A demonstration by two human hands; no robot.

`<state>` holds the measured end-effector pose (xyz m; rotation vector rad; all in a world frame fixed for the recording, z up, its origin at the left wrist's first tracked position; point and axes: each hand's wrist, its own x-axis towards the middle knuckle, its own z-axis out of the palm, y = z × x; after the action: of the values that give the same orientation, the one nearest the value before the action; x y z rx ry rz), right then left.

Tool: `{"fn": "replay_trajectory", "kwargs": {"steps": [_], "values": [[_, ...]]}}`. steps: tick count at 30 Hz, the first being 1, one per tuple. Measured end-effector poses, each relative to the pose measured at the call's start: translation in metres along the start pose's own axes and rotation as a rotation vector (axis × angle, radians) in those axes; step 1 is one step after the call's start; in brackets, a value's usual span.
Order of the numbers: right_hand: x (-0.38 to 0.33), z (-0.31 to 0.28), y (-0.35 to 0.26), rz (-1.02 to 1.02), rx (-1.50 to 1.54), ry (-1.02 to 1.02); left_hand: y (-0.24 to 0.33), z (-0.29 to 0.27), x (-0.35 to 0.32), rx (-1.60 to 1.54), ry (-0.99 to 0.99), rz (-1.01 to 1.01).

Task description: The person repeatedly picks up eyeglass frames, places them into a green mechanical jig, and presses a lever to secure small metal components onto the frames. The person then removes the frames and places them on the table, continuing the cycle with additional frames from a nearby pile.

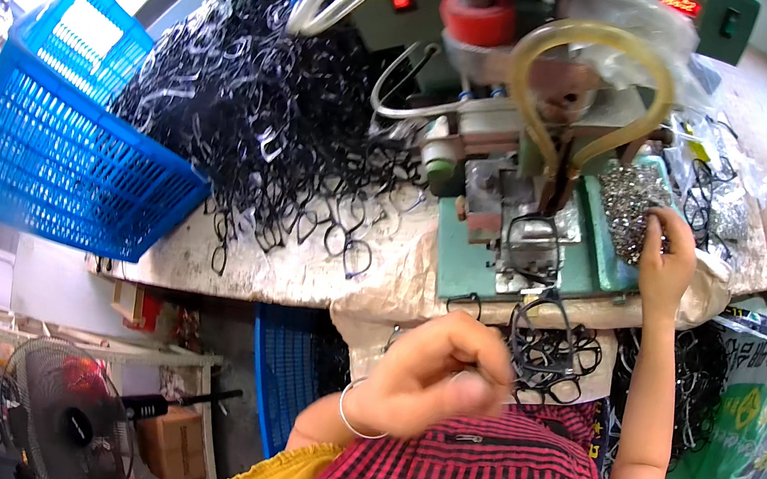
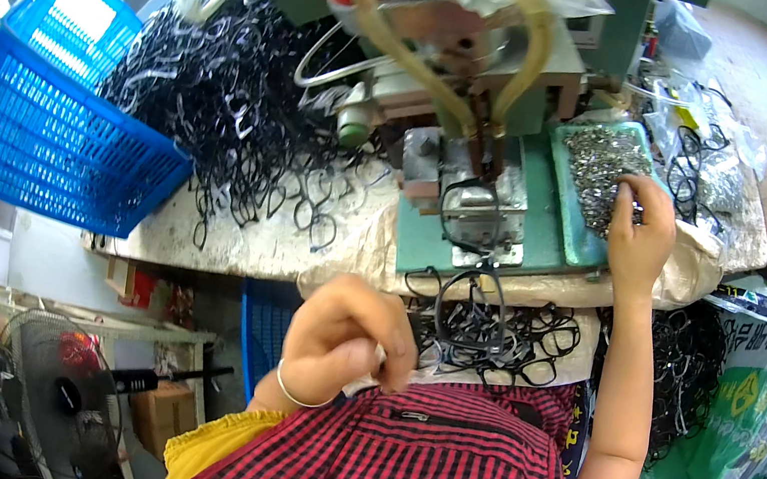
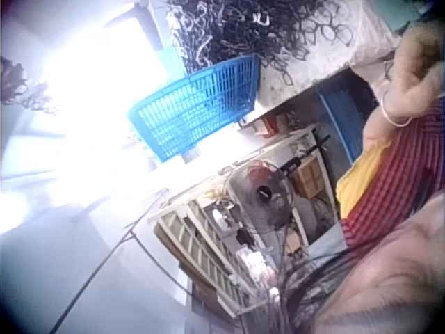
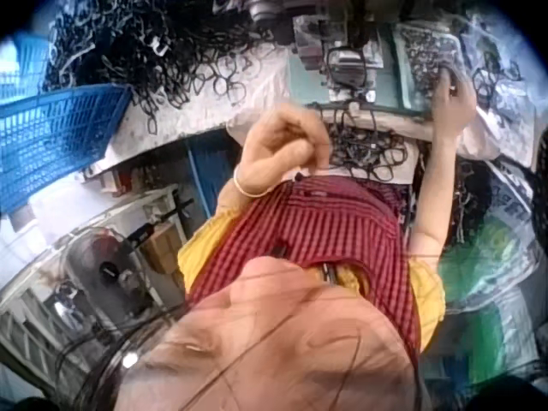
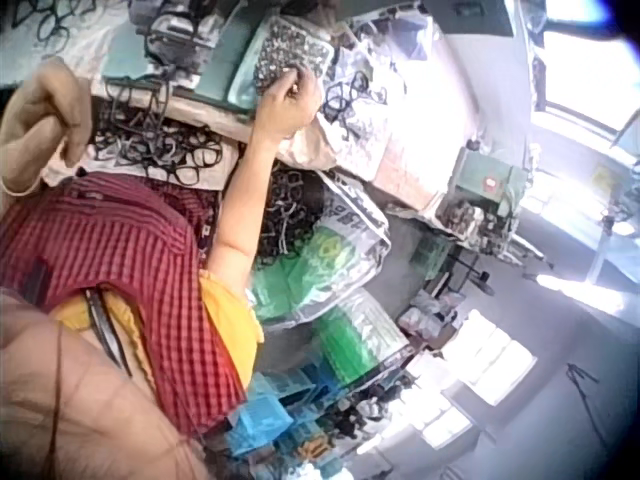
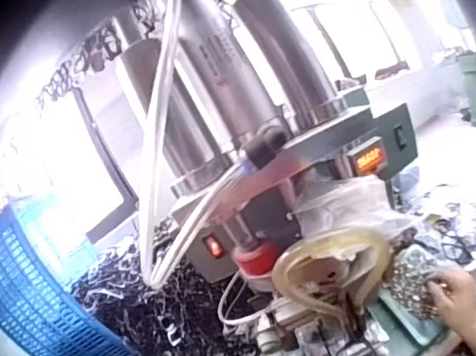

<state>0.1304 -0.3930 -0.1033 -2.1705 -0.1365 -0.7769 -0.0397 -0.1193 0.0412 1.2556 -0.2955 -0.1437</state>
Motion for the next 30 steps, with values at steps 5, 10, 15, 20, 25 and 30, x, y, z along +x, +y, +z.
{"fn": "replay_trajectory", "kwargs": {"steps": [5,10,15,20,25,30], "values": [[0.009,0.027,-0.038,0.063,0.196,0.005,0.051,0.065,0.04,-0.475,-0.42,0.327],[0.003,0.022,-0.03,0.141,0.298,0.001,0.013,0.094,0.05,-0.905,-0.887,0.193],[-0.004,0.023,-0.027,0.218,0.34,-0.029,-0.002,0.077,0.047,-0.918,-1.086,0.157],[-0.024,-0.005,0.0,0.251,0.256,0.012,-0.006,-0.039,0.042,-0.193,-1.044,0.203],[-0.03,-0.03,-0.008,0.298,0.294,0.037,-0.033,-0.146,0.016,1.29,0.648,0.028],[0.011,0.001,-0.108,0.01,0.513,-0.196,-0.098,-0.257,-0.002,1.623,0.743,-0.532]]}}
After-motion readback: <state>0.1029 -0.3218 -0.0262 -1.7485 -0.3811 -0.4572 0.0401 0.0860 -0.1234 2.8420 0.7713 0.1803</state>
